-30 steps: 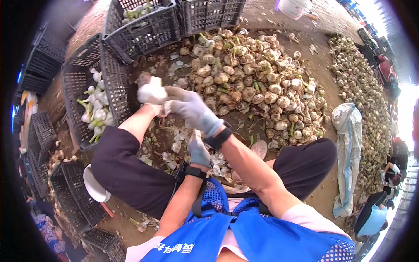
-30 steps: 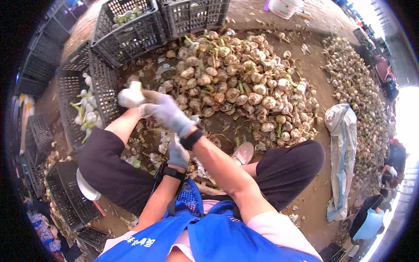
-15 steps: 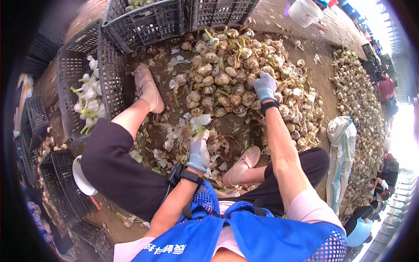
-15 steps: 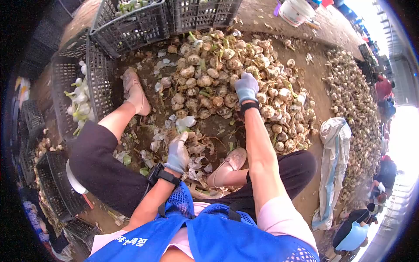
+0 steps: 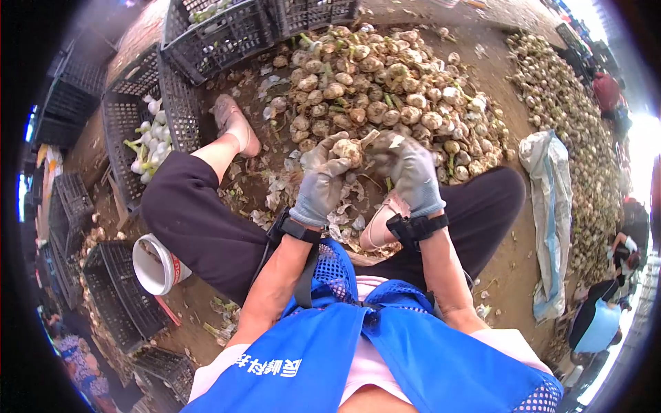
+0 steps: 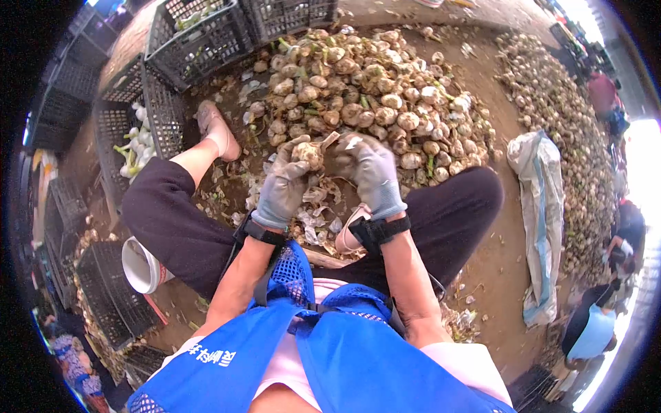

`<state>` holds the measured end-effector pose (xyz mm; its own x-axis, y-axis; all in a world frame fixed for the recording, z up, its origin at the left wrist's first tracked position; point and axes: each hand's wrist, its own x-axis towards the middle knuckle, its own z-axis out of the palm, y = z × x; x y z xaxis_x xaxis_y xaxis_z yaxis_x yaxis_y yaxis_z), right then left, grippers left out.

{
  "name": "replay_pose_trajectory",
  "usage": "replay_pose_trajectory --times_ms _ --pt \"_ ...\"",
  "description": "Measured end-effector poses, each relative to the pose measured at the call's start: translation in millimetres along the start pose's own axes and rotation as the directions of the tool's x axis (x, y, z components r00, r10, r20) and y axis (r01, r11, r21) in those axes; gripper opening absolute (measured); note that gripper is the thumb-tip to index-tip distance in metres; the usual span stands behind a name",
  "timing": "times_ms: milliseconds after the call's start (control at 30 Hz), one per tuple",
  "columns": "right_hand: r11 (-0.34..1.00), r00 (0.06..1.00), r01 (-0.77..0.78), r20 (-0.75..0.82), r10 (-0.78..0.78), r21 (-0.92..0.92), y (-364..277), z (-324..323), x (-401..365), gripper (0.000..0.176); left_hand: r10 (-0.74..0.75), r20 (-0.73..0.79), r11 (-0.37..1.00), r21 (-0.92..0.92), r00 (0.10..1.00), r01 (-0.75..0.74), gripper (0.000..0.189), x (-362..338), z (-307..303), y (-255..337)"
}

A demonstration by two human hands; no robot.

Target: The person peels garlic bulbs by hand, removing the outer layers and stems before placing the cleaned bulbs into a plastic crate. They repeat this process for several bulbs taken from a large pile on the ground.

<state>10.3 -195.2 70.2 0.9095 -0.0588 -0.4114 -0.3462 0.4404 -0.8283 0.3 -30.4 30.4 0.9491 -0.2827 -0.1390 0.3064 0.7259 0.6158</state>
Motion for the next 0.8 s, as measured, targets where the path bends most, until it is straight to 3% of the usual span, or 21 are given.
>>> replay_pose_trajectory --times_ms 67,100,300,400,467,533,633,667,800 --pt "0.998 0.998 0.023 0.063 -0.027 0.058 9 3 -12 0.020 0.037 0.071 0.993 0.113 0.997 -0.044 0.043 -4 12 1" --pt "0.999 0.997 0.031 0.072 -0.032 0.021 9 5 -17 0.018 0.094 0.066 0.955 0.277 0.993 -0.108 0.043 -3 13 -3" --pt "0.993 0.994 0.043 0.106 -0.031 -0.111 19 1 -12 0.011 0.213 -0.028 0.883 0.433 0.977 -0.180 0.036 -7 1 -24" --pt "0.978 0.988 0.077 0.149 -0.048 -0.196 16 -1 -16 0.011 0.226 -0.088 0.885 0.434 0.970 -0.167 0.033 -10 2 -30" --pt "0.978 0.969 0.111 0.237 -0.067 -0.178 15 -3 -17 0.015 0.155 -0.066 0.980 0.135 0.986 -0.145 0.031 -9 4 -32" --pt "0.981 0.966 0.124 0.243 -0.085 -0.151 18 -6 -15 0.017 0.131 -0.086 0.988 0.098 0.988 -0.122 0.032 -9 5 -29" --pt "0.988 0.968 0.115 0.236 -0.089 -0.098 20 -5 -15 0.021 0.124 -0.095 0.988 0.105 0.988 -0.114 0.033 -7 9 -24" --pt "0.993 0.973 0.091 0.218 -0.073 -0.073 20 -6 -16 0.022 0.173 -0.105 0.968 0.199 0.979 -0.150 0.033 -8 12 -23" --pt "0.916 0.956 0.282 0.159 -0.245 -0.286 42 -1 -3 0.021 0.304 -0.154 0.877 0.432 0.940 -0.213 0.032 -11 19 -20"
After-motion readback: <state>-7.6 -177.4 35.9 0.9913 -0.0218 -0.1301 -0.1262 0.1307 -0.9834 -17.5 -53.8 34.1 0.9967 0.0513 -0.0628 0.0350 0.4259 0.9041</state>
